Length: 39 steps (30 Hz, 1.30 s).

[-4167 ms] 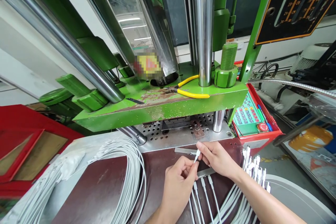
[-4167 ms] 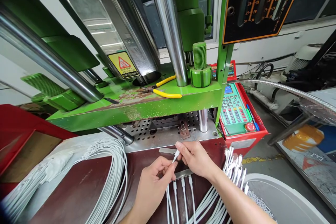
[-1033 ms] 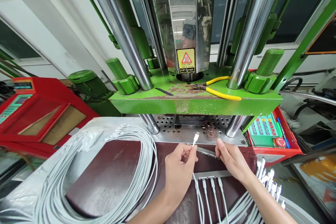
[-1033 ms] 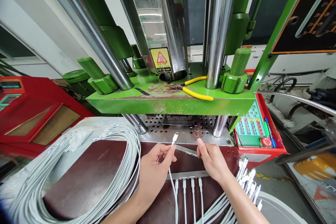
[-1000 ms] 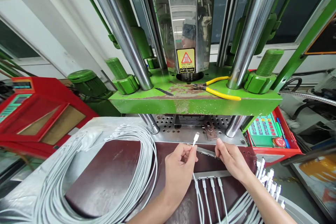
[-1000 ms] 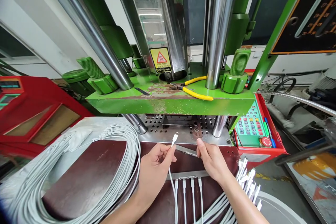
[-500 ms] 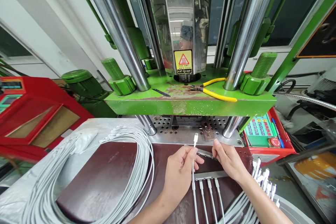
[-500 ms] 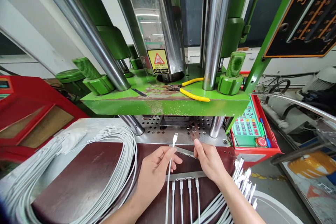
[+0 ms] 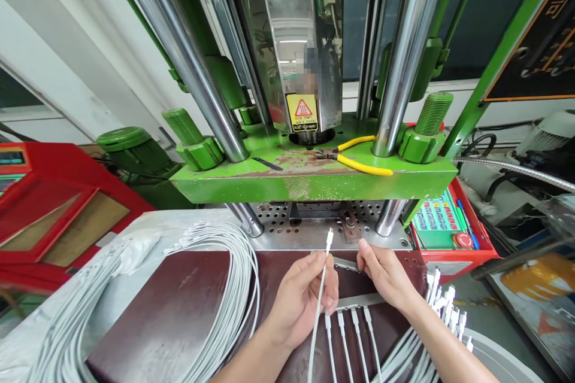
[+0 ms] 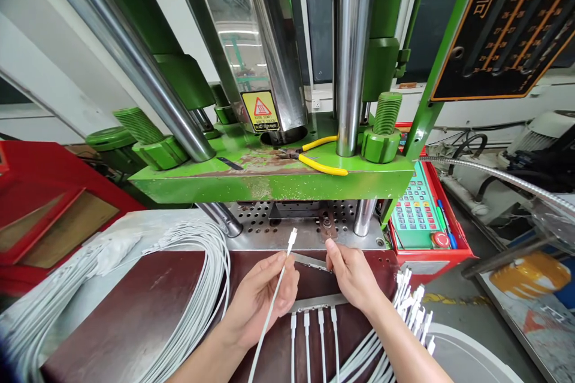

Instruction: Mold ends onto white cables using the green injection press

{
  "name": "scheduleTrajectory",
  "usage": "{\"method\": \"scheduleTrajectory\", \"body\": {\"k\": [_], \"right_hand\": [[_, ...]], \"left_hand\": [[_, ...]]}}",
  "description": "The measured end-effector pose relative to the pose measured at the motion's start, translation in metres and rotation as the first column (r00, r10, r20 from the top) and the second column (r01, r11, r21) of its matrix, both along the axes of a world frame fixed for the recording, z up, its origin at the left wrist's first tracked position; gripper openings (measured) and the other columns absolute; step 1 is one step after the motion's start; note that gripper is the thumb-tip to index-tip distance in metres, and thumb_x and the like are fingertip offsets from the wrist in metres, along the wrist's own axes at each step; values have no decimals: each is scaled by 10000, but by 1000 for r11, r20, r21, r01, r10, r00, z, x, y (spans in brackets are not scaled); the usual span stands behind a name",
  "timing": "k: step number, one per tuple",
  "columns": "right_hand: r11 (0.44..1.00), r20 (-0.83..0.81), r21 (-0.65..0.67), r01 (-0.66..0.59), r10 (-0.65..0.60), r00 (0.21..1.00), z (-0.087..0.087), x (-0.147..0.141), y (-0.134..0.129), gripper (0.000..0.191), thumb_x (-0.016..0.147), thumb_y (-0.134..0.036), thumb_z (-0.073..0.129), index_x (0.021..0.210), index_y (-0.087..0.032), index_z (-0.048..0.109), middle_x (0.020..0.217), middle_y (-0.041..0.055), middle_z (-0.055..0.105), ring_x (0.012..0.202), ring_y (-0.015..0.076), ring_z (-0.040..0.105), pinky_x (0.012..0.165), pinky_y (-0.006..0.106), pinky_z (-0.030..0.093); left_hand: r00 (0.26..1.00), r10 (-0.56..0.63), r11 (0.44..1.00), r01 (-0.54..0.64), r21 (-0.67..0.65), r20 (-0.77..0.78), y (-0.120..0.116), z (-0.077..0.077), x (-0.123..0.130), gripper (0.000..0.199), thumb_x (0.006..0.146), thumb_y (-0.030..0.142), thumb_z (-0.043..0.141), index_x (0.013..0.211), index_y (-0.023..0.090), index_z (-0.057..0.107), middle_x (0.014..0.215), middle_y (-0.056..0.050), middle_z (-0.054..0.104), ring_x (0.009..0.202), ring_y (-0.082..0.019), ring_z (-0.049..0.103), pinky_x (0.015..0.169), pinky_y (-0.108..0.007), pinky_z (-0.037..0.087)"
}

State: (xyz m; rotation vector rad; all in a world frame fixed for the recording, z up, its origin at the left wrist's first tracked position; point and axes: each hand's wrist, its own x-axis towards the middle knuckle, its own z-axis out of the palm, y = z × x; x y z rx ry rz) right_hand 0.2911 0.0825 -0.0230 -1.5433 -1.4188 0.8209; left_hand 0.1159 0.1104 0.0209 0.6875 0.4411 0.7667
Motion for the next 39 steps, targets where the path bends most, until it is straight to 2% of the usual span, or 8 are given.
{"method": "scheduleTrajectory", "body": {"k": [3,8,15,26,35,39], "right_hand": [[1000,-2,-8,-4,4,1000,0,0,0,558,964,-556,264,584,-196,454,506,-31,361,498,124,362,486,236,288],[1000,-11,-8,-10,10,1000,3,-1,0,566,958,-570,266,579,-195,454,502,-30,363,494,122,368,482,232,297],[1000,1,7,1,-1,1000,5,-2,1,582,957,-576,262,570,-189,460,501,-28,383,494,115,385,486,217,319],[999,32,34,3,-5,999,5,-2,1,581,961,-564,255,566,-193,465,492,-29,386,490,116,400,487,215,323],[1000,44,29,5,-6,999,6,-2,1,591,958,-571,246,561,-195,470,489,-28,393,490,120,415,487,217,329],[999,36,35,3,-5,999,6,-2,1,592,956,-573,249,558,-195,472,489,-27,392,484,121,406,482,220,330]], "left_hand": [[997,-23,999,26,-34,80,0,2,-1,241,900,223,495,698,125,582,435,-6,535,380,-81,398,376,-175,332],[993,-7,996,18,-89,118,-2,2,-3,262,902,181,461,669,131,570,408,-10,516,393,-96,383,365,-181,317],[983,-34,978,69,-196,179,1,-3,-6,309,910,253,461,629,151,539,398,-7,508,407,-97,391,385,-190,298],[987,-10,977,43,-208,160,2,-1,-7,315,922,240,434,629,156,510,391,11,465,386,-87,323,370,-203,216],[982,-14,975,55,-215,187,2,-2,-9,311,922,224,433,635,152,529,386,7,469,385,-90,345,366,-198,241],[985,6,980,28,-197,173,3,-1,-8,321,931,212,422,643,143,546,400,13,464,396,-82,389,379,-178,307]]}}
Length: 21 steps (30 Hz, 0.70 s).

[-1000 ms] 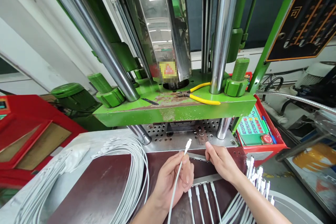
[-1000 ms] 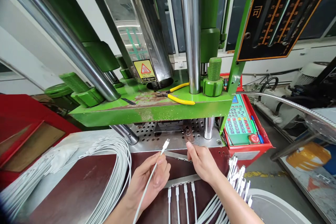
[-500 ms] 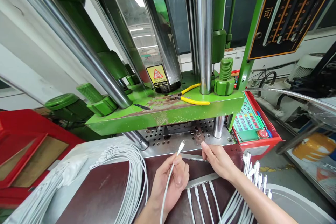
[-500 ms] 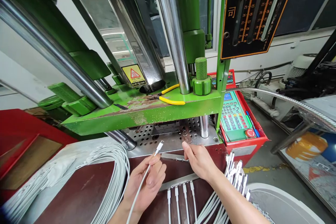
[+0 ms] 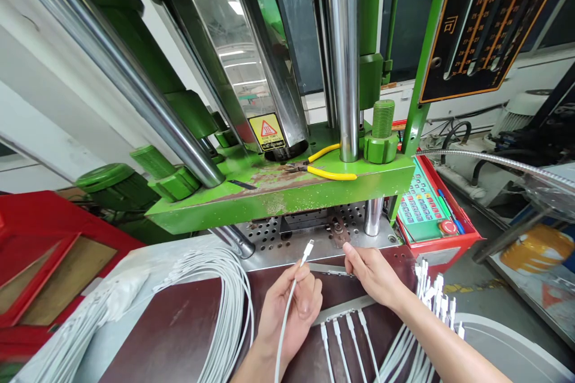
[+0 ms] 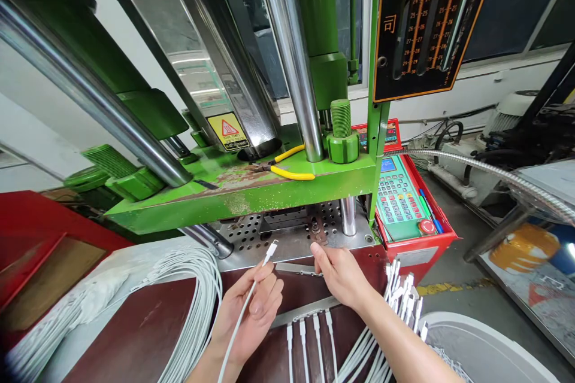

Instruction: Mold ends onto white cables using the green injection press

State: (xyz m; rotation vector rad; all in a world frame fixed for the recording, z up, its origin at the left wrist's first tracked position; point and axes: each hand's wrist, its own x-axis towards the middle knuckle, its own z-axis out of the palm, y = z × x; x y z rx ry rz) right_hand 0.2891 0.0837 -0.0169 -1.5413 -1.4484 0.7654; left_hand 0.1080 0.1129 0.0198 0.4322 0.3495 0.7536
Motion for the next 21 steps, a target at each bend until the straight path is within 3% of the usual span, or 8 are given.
{"method": "scheduleTrajectory", "body": {"k": [6,10,14,21], "right_hand": [[1000,-3,-9,2,-2,1000,0,0,0,594,954,-578,257,556,-194,474,484,-30,388,484,120,405,478,217,324],[1000,1,-10,6,-6,1000,0,0,0,591,955,-576,259,560,-193,474,491,-30,394,496,120,414,491,217,331],[1000,-14,-26,2,-3,1000,-1,0,0,586,955,-576,264,568,-192,480,486,-33,379,484,117,391,476,217,319],[999,-38,-43,-2,0,999,-1,0,-1,580,954,-580,263,580,-194,481,477,-35,359,473,117,369,468,220,312]], "left_hand": [[992,5,982,19,189,-126,-1,2,3,148,917,224,466,874,152,588,642,19,578,339,-50,439,329,-166,334],[966,65,943,23,332,-250,-5,1,4,152,905,262,512,802,155,545,625,15,576,407,-77,506,427,-204,422],[925,138,886,45,461,-355,-8,-1,5,234,874,310,574,713,170,476,563,9,610,424,-95,539,479,-215,406],[861,195,867,72,493,-470,-8,-3,6,247,871,332,575,711,177,470,554,16,626,420,-92,537,490,-217,392]]}}
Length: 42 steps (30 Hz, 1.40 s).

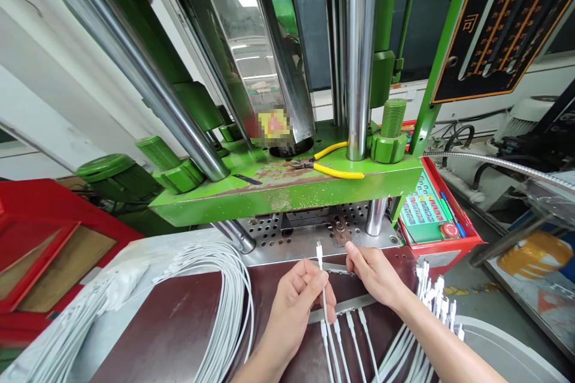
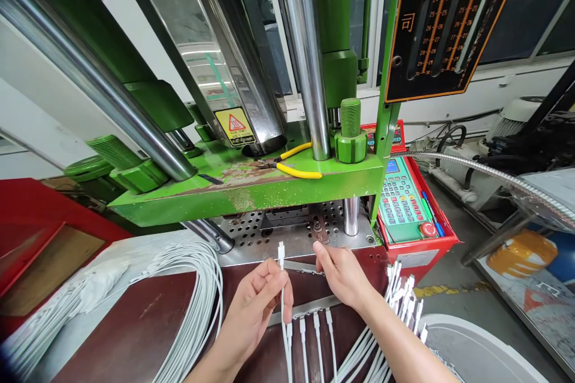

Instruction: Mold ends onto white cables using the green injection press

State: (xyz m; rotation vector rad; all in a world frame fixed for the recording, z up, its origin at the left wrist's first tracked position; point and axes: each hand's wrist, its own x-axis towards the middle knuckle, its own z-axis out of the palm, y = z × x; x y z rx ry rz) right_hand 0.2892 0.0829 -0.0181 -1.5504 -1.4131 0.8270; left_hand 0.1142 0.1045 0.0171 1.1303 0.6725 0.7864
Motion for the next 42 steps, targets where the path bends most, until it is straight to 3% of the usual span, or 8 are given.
{"method": "scheduleTrajectory", "body": {"k": [11,18,29,42], "right_hand": [[1000,-17,-4,7,-7,1000,-1,0,0,583,955,-578,278,586,-185,501,483,-41,351,469,103,355,470,209,297],[1000,-20,-3,3,-3,1000,-1,0,0,583,955,-578,274,589,-186,504,479,-39,358,469,105,357,477,211,299],[1000,-34,-8,-2,2,999,-1,0,1,587,952,-583,277,590,-185,511,472,-37,361,465,103,355,463,210,296],[1000,-49,-14,-11,10,999,-3,0,2,576,953,-581,288,594,-186,505,474,-42,343,462,100,336,455,208,276]], "left_hand": [[999,-2,1000,3,18,-32,1,2,-1,262,853,328,598,697,185,444,506,27,618,396,-84,523,504,-209,376],[999,-30,998,31,-48,26,1,3,0,259,863,331,576,685,168,483,543,10,624,390,-85,523,484,-213,375],[999,-41,998,42,45,-27,2,-3,0,238,887,329,554,720,176,481,553,5,634,423,-95,525,498,-231,390],[1000,-6,1000,6,15,-24,8,-5,1,248,873,354,567,716,178,491,517,31,580,384,-71,463,432,-201,345]]}}
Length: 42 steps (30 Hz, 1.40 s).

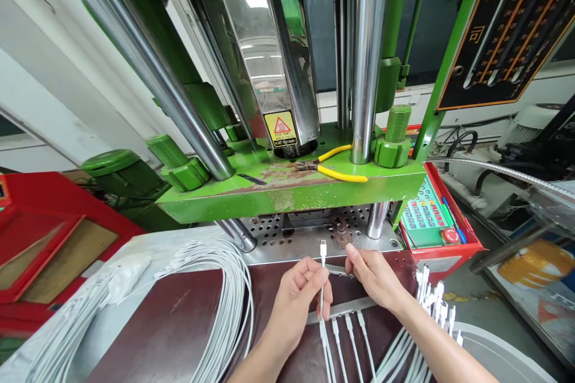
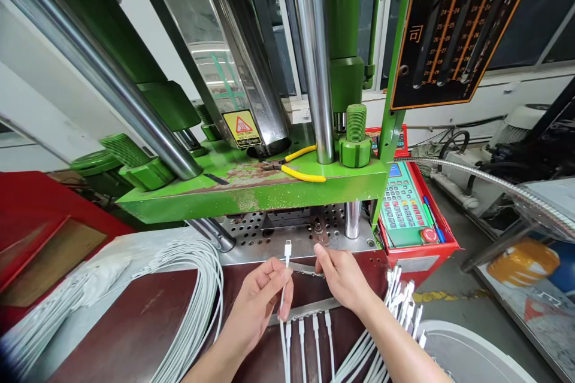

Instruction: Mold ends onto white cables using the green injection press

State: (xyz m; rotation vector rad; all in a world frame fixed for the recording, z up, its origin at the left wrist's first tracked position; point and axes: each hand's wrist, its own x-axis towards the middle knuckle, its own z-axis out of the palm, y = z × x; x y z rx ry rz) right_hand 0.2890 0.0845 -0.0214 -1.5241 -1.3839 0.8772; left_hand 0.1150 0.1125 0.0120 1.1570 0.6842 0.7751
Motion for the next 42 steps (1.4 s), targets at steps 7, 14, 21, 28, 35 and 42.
{"method": "scheduleTrajectory", "body": {"k": [7,14,21,28,35,42], "right_hand": [[997,84,74,21,-27,996,2,-1,0,580,977,-528,276,595,-181,539,520,-27,456,520,102,445,532,202,329],[996,206,88,15,-33,978,7,-1,0,600,995,-492,249,622,-180,601,546,-19,531,555,107,518,581,203,359],[992,308,120,21,-58,950,9,0,1,583,1007,-449,253,634,-199,626,553,-17,590,575,120,574,596,212,367],[994,404,102,33,-71,912,6,0,2,572,1002,-470,253,681,-200,643,651,17,673,670,153,637,653,236,390],[995,453,93,44,-82,887,8,0,1,575,1000,-475,244,708,-194,652,688,32,695,713,175,661,652,244,408],[995,490,82,56,-90,867,10,2,2,597,992,-492,220,718,-197,660,708,55,713,742,217,691,680,282,472]], "left_hand": [[995,83,995,-86,-49,-50,6,-4,2,282,825,398,619,699,170,512,528,38,549,400,-67,439,419,-194,330],[988,113,992,-118,-44,-101,17,-13,-1,273,794,399,656,713,163,546,569,42,544,442,-69,451,446,-195,346],[978,137,989,-144,-34,-160,24,-16,-1,301,740,414,705,683,163,549,574,39,548,449,-81,455,448,-201,350],[965,152,987,-161,-25,-216,31,-20,-2,315,702,433,734,684,169,563,569,45,546,453,-82,458,459,-195,370],[961,162,985,-171,-23,-225,33,-20,-3,338,654,444,767,650,168,572,545,43,534,445,-82,446,451,-187,373],[946,195,973,-221,-74,-258,40,-25,-10,345,553,433,827,671,170,636,533,32,547,461,-95,451,448,-199,404]]}}
